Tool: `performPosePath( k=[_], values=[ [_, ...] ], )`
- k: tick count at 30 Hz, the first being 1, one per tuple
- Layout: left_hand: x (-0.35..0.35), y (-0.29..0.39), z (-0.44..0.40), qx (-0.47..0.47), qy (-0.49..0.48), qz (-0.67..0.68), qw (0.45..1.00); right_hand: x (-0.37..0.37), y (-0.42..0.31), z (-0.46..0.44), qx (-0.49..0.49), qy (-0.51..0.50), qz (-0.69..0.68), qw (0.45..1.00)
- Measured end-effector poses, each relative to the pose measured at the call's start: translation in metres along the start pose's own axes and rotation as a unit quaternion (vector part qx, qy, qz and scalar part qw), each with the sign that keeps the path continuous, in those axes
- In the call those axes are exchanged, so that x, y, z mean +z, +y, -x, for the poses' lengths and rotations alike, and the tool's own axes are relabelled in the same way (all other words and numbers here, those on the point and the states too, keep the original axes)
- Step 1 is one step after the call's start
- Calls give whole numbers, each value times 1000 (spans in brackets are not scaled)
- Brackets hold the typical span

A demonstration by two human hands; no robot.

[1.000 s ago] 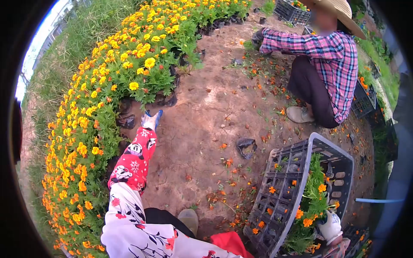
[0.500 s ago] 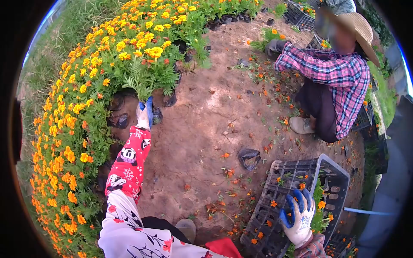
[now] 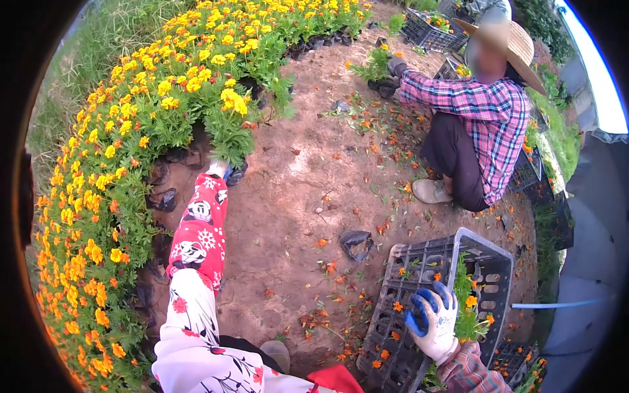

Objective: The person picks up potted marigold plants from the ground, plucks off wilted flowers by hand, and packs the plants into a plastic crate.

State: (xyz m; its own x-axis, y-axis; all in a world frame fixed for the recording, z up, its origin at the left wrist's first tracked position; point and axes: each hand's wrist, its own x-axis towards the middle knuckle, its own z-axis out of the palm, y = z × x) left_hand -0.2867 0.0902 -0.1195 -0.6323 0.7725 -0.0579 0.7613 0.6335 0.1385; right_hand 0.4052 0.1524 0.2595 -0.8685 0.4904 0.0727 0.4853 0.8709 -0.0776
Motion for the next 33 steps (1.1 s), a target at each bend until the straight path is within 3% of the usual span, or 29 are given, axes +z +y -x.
performPosePath(
  k=[2,6,12,19,21,27,28,29,33],
  values=[
    [-42,57,44,-46,73,105,991,4,-1,2,-4,17,-4,1000],
    [-90,140,137,67,127,242,959,4,-2,6,-12,44,-20,999],
    [-113,223,220,256,-55,370,891,1,0,5,-2,84,-24,996],
    [-105,244,199,283,-202,439,829,-5,-2,6,-6,124,-26,992],
    [-94,236,199,272,-220,450,822,-11,-7,-6,-39,148,-58,986],
    [-86,247,220,273,-262,476,794,-14,-55,-68,-15,82,-234,969],
    [-89,254,221,274,-262,480,791,-8,-61,-81,-12,124,-258,958],
    [-94,258,219,275,-261,484,789,-9,-67,-92,38,95,-257,961],
    [-98,271,222,274,-258,496,783,11,-69,-128,32,85,-212,973]
  ],
)
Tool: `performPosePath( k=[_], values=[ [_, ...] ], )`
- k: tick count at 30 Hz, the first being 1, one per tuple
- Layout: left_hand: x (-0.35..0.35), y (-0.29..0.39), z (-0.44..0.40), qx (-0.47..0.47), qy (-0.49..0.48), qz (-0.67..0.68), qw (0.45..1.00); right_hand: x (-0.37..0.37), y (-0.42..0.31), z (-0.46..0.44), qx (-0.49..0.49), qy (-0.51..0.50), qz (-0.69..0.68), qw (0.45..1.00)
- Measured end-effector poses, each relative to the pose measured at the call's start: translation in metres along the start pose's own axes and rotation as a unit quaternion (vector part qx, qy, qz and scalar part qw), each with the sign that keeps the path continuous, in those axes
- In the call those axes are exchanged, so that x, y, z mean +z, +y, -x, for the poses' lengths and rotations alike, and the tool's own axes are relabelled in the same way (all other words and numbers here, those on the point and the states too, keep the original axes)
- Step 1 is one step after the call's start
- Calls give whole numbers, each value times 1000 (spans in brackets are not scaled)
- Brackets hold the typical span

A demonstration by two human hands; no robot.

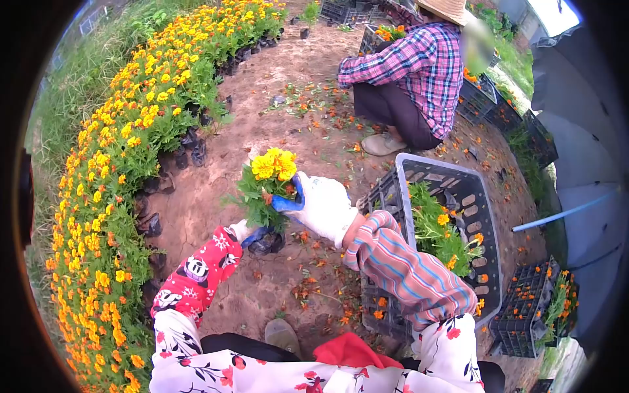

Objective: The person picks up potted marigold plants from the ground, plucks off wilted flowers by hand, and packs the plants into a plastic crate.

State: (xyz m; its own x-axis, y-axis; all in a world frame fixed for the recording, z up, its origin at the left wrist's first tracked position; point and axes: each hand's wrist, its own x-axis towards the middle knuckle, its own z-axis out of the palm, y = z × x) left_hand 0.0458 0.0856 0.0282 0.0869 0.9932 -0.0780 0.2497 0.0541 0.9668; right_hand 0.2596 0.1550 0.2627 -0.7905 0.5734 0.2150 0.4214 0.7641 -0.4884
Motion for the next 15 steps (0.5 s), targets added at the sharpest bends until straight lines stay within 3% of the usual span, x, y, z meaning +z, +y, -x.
performPosePath(
  k=[3,5,6,8,10,12,14,15],
  values=[
    [3,-3,-3,6,12,7,1000,-3,-4,2,-13,-64,31,997],
    [-4,-14,-6,4,31,8,999,1,1,17,-15,-102,-34,994],
    [-10,-21,-5,0,46,7,999,1,8,27,176,-199,-305,915],
    [-26,-39,-2,-12,70,1,997,-20,-2,37,230,-216,-395,863],
    [-32,-52,2,-18,74,0,997,-27,-5,37,237,-226,-364,872],
    [-29,-56,1,-12,63,5,998,-6,5,36,15,-42,-263,964],
    [-21,-62,-6,-1,48,7,999,0,3,25,54,-51,-242,968],
    [-16,-65,-8,8,49,12,999,2,1,17,77,-43,-165,982]
  ],
)
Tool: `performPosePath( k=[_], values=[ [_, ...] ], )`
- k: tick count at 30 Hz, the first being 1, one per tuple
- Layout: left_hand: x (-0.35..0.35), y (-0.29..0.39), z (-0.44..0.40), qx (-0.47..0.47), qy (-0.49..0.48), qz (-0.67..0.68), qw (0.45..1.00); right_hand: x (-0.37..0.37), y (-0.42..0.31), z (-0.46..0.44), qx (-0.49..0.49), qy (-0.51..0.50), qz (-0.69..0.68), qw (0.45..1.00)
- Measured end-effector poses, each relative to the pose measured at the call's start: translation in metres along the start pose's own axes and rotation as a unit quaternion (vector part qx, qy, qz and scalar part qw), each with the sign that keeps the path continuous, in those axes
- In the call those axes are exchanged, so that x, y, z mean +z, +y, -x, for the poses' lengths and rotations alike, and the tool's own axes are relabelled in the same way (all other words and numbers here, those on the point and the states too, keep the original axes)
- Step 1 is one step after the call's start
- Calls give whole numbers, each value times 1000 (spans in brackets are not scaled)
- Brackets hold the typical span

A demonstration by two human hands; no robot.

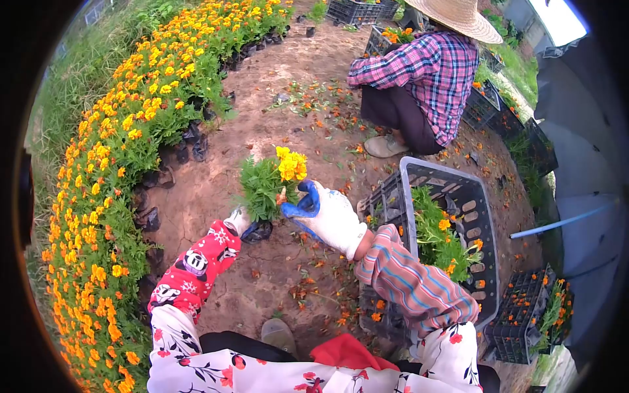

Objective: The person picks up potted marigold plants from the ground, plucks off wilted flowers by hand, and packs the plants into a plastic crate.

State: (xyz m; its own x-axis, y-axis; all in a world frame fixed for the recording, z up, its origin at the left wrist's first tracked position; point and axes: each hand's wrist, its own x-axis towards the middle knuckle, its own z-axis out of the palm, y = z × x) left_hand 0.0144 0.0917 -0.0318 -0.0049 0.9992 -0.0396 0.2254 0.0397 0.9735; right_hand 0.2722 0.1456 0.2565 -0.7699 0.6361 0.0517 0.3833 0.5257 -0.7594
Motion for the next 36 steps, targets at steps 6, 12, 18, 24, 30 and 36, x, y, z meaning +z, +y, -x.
performPosePath(
  k=[6,12,18,24,30,36],
  values=[
    [13,47,12,-47,111,-133,984,7,1,-10,54,-53,-52,996],
    [6,101,33,-124,200,-366,900,4,9,3,195,-145,-174,954],
    [2,115,34,-126,242,-376,886,18,13,7,261,-64,-364,892],
    [5,109,36,-132,255,-381,879,28,25,1,190,-14,-399,897],
    [3,110,26,-150,210,-345,903,23,24,16,177,-105,-447,870],
    [-9,39,11,-42,226,43,972,-10,-12,56,203,-193,-431,858]
  ],
)
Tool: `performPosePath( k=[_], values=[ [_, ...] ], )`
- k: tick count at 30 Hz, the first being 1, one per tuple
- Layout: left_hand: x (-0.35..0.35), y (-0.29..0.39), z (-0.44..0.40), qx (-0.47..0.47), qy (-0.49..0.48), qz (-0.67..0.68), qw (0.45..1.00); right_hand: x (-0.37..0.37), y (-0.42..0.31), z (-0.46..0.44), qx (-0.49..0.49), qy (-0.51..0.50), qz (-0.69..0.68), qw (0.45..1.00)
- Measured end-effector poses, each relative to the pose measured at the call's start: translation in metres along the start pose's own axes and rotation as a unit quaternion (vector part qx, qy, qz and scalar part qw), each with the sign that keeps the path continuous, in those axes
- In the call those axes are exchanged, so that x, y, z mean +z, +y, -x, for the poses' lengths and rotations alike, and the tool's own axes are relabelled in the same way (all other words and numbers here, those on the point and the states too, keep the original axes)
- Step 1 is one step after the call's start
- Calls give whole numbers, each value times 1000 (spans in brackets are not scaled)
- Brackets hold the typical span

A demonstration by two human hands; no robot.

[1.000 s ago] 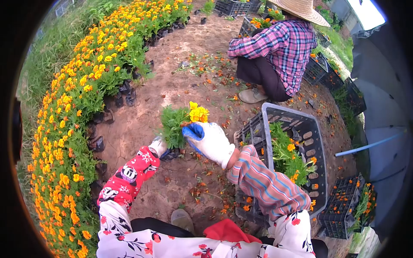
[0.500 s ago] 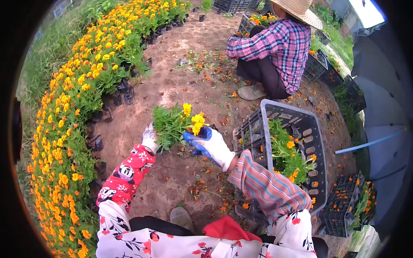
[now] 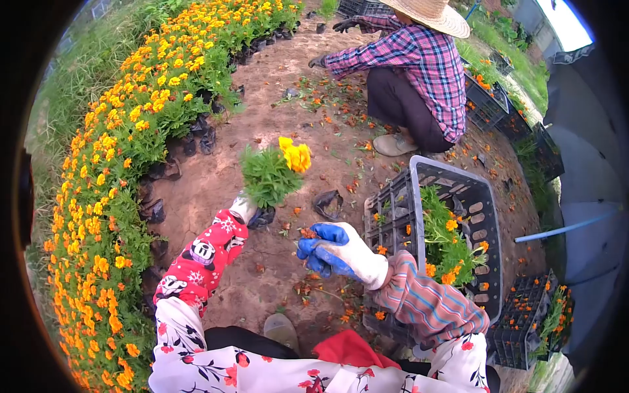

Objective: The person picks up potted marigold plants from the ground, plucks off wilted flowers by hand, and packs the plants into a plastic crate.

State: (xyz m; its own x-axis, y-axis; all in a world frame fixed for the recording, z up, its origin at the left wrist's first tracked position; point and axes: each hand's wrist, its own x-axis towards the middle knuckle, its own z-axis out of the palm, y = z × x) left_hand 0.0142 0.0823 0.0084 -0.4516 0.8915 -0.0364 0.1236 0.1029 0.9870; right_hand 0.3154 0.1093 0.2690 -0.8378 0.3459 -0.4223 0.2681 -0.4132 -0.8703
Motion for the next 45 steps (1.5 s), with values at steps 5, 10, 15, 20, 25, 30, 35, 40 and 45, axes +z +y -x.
performPosePath(
  k=[5,10,15,20,25,30,35,40,45],
  values=[
    [-24,-18,-3,-22,-87,17,996,-6,4,6,-275,8,433,858],
    [10,54,21,-132,-156,246,948,-10,-15,-29,-256,146,407,865],
    [35,46,16,-80,-187,278,939,-3,-24,-66,-293,209,432,827],
    [36,48,22,-79,-199,254,943,-10,-30,-71,-255,242,359,865],
    [36,50,29,-84,-207,232,947,-15,-39,-69,-241,219,421,847],
    [43,47,32,-87,-226,246,939,-10,-38,-79,-208,184,413,867],
    [28,45,24,-113,-224,270,930,-10,-23,-70,-141,109,201,963],
    [-12,29,21,-160,-202,346,902,-6,-52,-28,-83,53,80,992],
    [-10,16,22,-186,-191,363,893,-26,1,-62,-172,142,469,855]
  ],
)
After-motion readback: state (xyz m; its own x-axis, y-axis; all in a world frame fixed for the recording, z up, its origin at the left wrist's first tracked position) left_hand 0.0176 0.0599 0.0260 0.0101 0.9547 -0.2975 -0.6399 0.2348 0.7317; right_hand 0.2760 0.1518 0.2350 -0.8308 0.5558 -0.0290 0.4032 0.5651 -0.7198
